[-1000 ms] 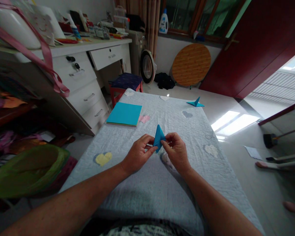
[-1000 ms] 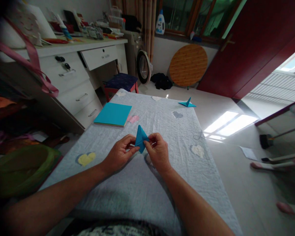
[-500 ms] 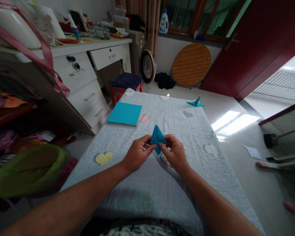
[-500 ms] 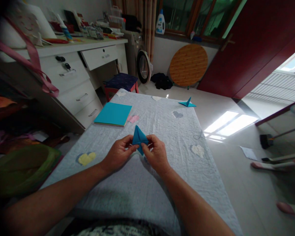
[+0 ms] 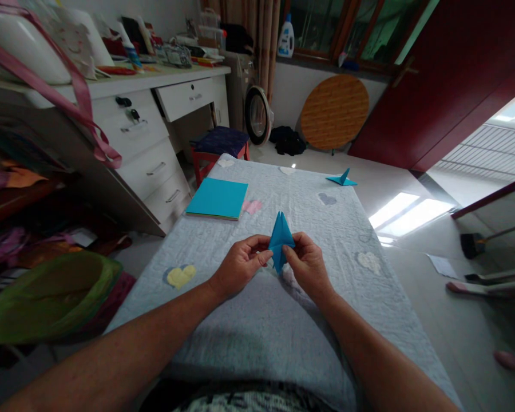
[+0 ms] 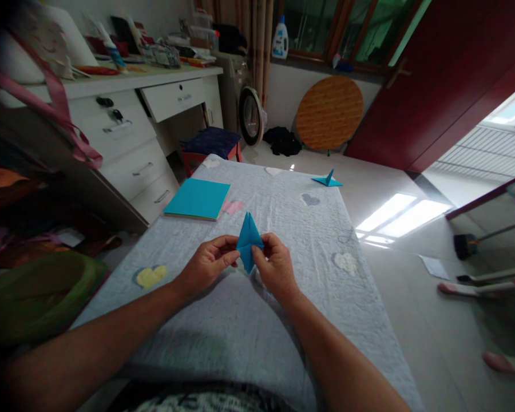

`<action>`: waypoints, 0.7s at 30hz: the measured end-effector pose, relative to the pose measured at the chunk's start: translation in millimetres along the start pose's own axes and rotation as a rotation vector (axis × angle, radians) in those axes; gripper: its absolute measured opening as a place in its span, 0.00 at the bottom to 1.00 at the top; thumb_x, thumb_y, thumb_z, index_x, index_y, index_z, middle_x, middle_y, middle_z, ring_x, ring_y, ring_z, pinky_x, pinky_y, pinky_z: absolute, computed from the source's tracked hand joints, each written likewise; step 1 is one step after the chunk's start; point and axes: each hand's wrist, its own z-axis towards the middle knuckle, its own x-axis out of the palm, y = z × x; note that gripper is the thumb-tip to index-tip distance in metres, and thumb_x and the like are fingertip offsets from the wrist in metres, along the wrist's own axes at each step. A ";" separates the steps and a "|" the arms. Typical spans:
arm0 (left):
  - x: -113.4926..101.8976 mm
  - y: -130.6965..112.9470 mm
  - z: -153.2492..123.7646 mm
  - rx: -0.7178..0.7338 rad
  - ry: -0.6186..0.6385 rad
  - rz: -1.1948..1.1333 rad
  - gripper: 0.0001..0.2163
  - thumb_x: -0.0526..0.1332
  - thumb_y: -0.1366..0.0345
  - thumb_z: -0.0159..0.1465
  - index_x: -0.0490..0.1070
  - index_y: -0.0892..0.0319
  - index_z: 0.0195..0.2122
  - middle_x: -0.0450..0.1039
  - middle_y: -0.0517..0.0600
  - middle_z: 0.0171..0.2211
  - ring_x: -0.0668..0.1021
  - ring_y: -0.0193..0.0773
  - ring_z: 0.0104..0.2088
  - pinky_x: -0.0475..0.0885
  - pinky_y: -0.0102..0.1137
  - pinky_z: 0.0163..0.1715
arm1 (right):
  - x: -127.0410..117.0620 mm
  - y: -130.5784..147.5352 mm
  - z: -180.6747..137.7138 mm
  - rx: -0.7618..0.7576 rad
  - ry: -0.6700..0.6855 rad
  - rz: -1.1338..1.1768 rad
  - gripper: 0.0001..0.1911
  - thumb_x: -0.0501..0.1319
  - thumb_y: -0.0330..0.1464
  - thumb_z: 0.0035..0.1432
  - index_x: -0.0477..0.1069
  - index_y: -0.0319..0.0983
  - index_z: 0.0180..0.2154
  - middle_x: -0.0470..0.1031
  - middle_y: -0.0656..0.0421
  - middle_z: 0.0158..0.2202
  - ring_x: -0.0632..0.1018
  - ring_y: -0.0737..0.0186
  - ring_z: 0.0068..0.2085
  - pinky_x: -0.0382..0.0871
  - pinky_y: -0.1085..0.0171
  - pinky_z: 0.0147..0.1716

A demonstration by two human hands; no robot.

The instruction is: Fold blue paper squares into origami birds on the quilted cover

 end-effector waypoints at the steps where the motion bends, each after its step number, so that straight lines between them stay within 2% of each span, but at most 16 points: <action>1: 0.4 -1.4 0.5 -0.012 0.002 -0.026 0.11 0.65 0.61 0.62 0.76 0.59 0.43 0.78 0.51 0.38 0.77 0.36 0.34 0.73 0.29 0.34 | -0.1 0.8 -0.1 0.003 0.004 0.009 0.06 0.62 0.36 0.56 0.67 0.42 0.33 0.71 0.63 0.26 0.72 0.66 0.26 0.69 0.65 0.27; 5: 0.5 -6.0 1.5 -0.035 -0.016 -0.089 0.10 0.66 0.61 0.60 0.77 0.60 0.40 0.78 0.49 0.34 0.77 0.34 0.31 0.74 0.28 0.32 | -0.4 5.1 0.1 0.023 0.031 0.068 0.08 0.62 0.38 0.56 0.67 0.42 0.32 0.72 0.63 0.26 0.72 0.66 0.25 0.70 0.65 0.25; 11: -0.7 -3.7 0.1 -0.018 0.037 -0.113 0.11 0.68 0.64 0.58 0.77 0.60 0.41 0.79 0.50 0.35 0.79 0.37 0.36 0.75 0.30 0.37 | 0.3 4.7 1.3 0.050 0.051 0.135 0.11 0.64 0.40 0.55 0.65 0.42 0.32 0.73 0.64 0.25 0.74 0.67 0.24 0.71 0.66 0.24; 16: -0.9 -4.3 1.8 -0.031 0.007 -0.092 0.11 0.66 0.59 0.60 0.78 0.62 0.38 0.80 0.51 0.34 0.78 0.35 0.31 0.75 0.28 0.32 | 0.9 -0.1 0.9 0.057 0.049 0.131 0.11 0.64 0.40 0.55 0.66 0.41 0.33 0.72 0.65 0.24 0.73 0.68 0.23 0.71 0.67 0.24; 21: -1.6 -4.8 2.5 -0.019 0.001 -0.072 0.11 0.66 0.59 0.60 0.79 0.62 0.37 0.80 0.51 0.34 0.78 0.34 0.30 0.75 0.28 0.32 | 1.2 -0.4 0.5 0.061 0.068 0.147 0.11 0.65 0.39 0.56 0.66 0.41 0.33 0.71 0.66 0.24 0.73 0.68 0.23 0.71 0.67 0.24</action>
